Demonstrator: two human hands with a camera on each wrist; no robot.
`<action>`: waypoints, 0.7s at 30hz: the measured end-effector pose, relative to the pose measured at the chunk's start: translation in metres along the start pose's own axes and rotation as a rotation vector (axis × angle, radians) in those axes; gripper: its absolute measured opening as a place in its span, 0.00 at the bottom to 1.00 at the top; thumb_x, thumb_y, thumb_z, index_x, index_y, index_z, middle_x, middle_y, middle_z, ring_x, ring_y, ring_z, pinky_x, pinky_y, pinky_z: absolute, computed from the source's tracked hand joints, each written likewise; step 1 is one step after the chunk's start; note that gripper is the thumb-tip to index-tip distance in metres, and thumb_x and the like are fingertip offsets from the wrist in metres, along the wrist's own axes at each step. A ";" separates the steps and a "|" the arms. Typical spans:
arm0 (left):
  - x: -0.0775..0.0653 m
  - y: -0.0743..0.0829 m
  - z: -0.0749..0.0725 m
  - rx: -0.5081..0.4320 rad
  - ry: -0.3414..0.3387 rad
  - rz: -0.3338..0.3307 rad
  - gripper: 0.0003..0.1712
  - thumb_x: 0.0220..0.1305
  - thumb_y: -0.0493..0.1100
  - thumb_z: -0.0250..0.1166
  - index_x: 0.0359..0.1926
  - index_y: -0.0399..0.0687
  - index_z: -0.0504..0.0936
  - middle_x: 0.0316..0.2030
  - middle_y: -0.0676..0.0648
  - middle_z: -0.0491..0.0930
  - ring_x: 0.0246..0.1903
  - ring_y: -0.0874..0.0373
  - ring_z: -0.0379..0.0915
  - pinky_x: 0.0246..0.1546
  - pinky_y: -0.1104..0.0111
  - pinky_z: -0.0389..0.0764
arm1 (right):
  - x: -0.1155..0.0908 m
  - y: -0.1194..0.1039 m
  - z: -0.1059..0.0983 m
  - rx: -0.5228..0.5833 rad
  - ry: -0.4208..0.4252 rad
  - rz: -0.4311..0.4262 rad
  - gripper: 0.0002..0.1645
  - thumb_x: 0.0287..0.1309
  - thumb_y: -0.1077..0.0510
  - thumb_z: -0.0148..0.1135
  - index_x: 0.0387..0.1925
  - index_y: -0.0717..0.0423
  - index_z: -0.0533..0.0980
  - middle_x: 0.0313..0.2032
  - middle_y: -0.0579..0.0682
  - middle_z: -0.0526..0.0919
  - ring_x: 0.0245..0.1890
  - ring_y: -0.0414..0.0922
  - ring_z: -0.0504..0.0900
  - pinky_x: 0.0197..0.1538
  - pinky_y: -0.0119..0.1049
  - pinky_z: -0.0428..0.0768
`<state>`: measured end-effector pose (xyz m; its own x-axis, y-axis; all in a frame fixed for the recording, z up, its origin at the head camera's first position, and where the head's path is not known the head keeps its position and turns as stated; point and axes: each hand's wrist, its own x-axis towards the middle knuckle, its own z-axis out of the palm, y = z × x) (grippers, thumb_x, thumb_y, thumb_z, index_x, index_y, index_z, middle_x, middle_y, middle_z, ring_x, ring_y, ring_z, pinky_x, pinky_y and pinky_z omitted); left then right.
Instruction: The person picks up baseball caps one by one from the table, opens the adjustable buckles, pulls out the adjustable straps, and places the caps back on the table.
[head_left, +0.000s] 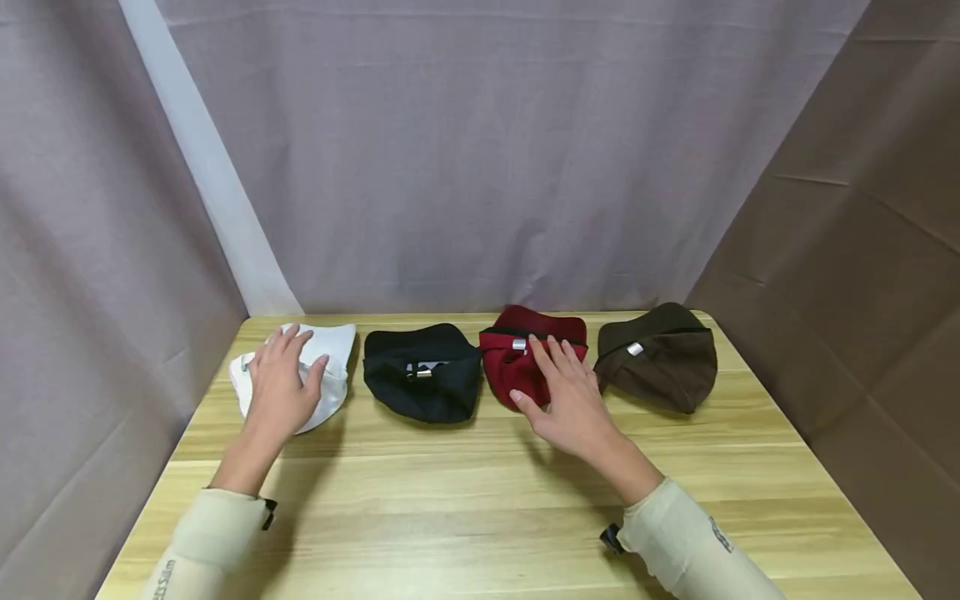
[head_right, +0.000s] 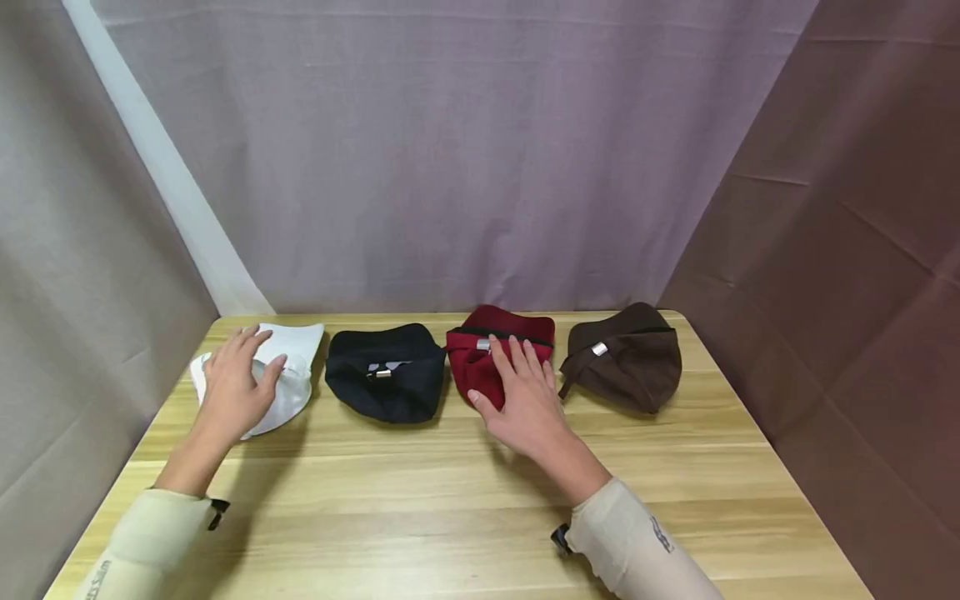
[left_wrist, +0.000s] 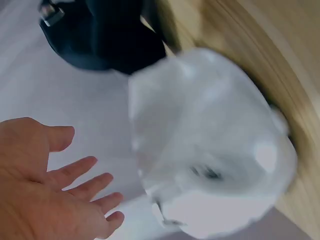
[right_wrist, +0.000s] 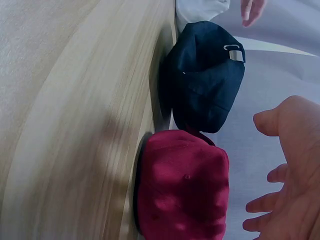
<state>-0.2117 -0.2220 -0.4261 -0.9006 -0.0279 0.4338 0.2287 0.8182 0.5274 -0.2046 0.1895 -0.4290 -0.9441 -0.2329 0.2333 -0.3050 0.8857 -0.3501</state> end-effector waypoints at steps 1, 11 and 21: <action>0.001 -0.006 -0.003 0.005 0.009 -0.011 0.29 0.77 0.41 0.62 0.71 0.28 0.72 0.74 0.24 0.66 0.78 0.22 0.53 0.76 0.29 0.48 | 0.000 0.000 0.000 -0.001 0.001 -0.001 0.52 0.70 0.35 0.62 0.86 0.43 0.53 0.83 0.63 0.58 0.85 0.66 0.52 0.78 0.78 0.54; -0.005 -0.057 -0.032 0.080 -0.044 -0.174 0.26 0.79 0.41 0.57 0.69 0.27 0.71 0.67 0.20 0.68 0.72 0.19 0.55 0.64 0.28 0.51 | -0.003 -0.003 -0.001 -0.004 0.022 -0.024 0.50 0.71 0.36 0.62 0.85 0.45 0.55 0.83 0.64 0.60 0.84 0.66 0.54 0.78 0.75 0.56; -0.009 -0.069 -0.039 0.123 -0.069 -0.154 0.18 0.77 0.40 0.61 0.53 0.25 0.80 0.52 0.21 0.75 0.55 0.21 0.64 0.53 0.34 0.59 | -0.005 -0.005 -0.001 -0.008 0.022 -0.027 0.50 0.71 0.37 0.62 0.85 0.45 0.56 0.82 0.63 0.61 0.84 0.65 0.56 0.79 0.73 0.57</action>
<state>-0.2053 -0.3003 -0.4382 -0.9457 -0.1222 0.3011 0.0430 0.8713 0.4888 -0.1979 0.1872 -0.4275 -0.9327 -0.2479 0.2621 -0.3291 0.8824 -0.3363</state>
